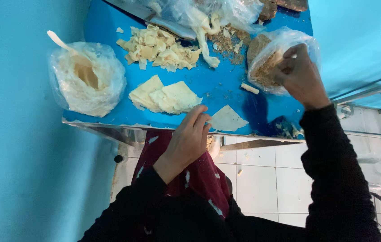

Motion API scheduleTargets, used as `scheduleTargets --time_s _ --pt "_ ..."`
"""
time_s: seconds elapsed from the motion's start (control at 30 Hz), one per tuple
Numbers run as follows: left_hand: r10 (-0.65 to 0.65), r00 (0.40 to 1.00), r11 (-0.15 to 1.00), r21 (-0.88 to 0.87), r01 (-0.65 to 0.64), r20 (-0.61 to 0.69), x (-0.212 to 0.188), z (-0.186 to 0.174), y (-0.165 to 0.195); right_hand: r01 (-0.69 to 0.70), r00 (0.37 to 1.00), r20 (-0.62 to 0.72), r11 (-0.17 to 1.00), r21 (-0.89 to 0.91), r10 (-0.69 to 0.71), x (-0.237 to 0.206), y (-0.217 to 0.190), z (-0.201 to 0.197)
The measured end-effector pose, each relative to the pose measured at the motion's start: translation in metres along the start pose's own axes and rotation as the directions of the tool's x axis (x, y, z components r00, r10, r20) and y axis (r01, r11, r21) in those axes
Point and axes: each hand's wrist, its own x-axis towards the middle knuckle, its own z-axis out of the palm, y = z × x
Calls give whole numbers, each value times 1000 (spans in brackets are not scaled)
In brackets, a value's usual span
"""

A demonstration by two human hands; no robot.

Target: The person works with pale dough sheets at a blue table. They tear and fold pieces of dough, press a round dough piece flat by hand on a wooden board, cut it with a knife, and then fold and shape the cut pieces by hand, setting finished folded pieces on the table.

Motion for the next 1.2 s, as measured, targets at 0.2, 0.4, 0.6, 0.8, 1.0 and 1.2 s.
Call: scheduleTargets --time_s 0.2,0.4,0.6,0.8,1.0,1.2 --pt "-49 999 998 37 49 -12 10 6 4 -75 981 191 962 264 24 -49 -77 53" --pt "-126 992 988 96 123 22 14 8 1 215 967 119 973 86 -224 -78 -99 86" --pt "-169 982 974 164 154 85 16 13 -3 400 914 52 867 -297 -403 -109 -96 86" --pt "-148 986 976 171 135 71 18 14 1 158 984 -67 981 -112 -166 -109 -91 73" --pt "-192 977 980 63 187 93 21 13 12 107 993 -20 973 -206 -113 -105 -96 70" --pt "-117 991 989 -89 122 56 13 11 17 23 994 110 997 -77 -14 -97 -98 62"
